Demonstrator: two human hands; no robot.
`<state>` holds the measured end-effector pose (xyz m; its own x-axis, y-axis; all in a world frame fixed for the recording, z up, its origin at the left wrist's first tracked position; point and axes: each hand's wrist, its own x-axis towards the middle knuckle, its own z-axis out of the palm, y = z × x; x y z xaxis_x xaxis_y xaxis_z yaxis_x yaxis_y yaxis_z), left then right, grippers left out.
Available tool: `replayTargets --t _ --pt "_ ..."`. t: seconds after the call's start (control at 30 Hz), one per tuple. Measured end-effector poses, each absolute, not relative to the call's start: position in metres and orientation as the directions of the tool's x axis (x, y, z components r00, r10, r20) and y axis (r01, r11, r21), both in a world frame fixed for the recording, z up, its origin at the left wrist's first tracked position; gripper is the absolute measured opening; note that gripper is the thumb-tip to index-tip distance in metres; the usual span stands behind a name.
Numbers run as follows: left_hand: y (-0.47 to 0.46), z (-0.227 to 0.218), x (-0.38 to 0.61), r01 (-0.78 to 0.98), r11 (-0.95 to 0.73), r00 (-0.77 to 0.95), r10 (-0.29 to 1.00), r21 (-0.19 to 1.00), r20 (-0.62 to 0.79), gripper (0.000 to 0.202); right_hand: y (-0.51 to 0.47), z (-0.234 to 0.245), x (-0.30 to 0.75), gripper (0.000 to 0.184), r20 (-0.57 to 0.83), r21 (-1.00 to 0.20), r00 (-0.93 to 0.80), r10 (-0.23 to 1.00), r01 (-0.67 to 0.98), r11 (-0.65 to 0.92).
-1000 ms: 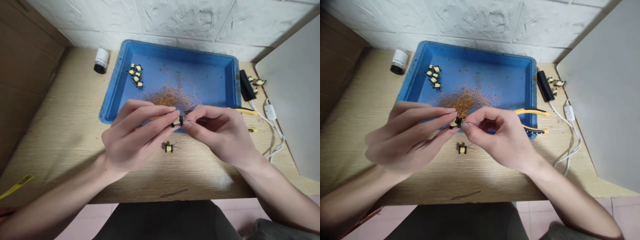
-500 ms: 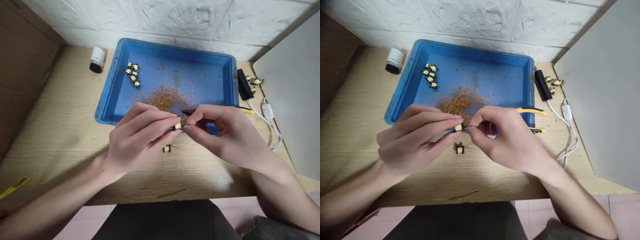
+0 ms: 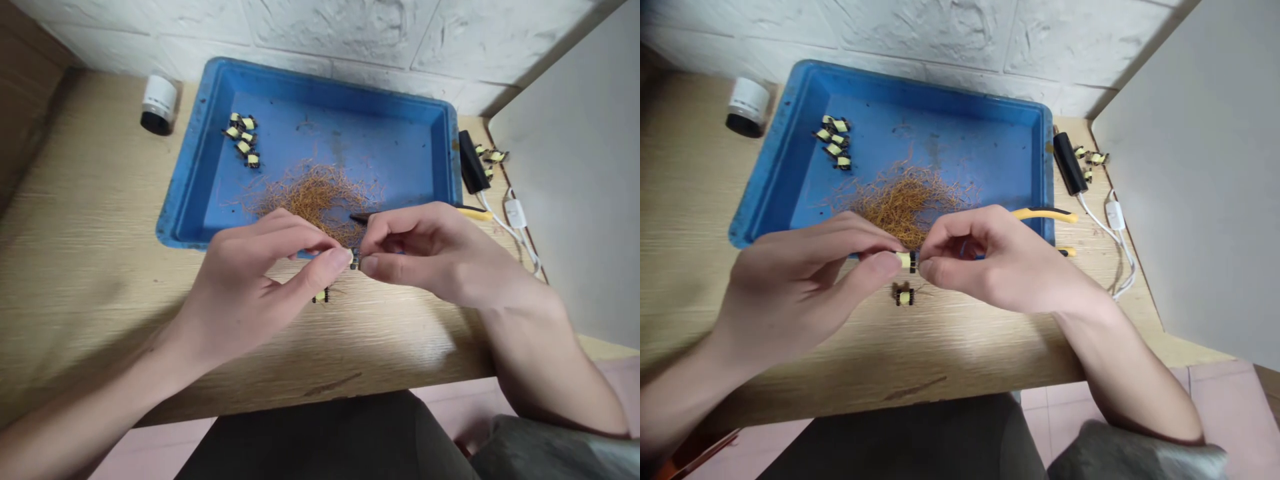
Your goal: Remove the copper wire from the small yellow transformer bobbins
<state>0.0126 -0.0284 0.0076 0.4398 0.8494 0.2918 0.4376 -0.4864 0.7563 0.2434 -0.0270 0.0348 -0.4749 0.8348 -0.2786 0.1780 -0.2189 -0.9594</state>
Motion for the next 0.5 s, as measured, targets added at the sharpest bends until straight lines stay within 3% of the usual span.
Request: replayTargets --t 0.5 --pt "-0.0308 0.0152 0.0138 0.378 -0.345 0.440 0.884 0.859 0.162 0.018 -0.0256 0.0398 0.2437 0.018 -0.339 -0.939 -0.515 0.787 0.133 -0.317"
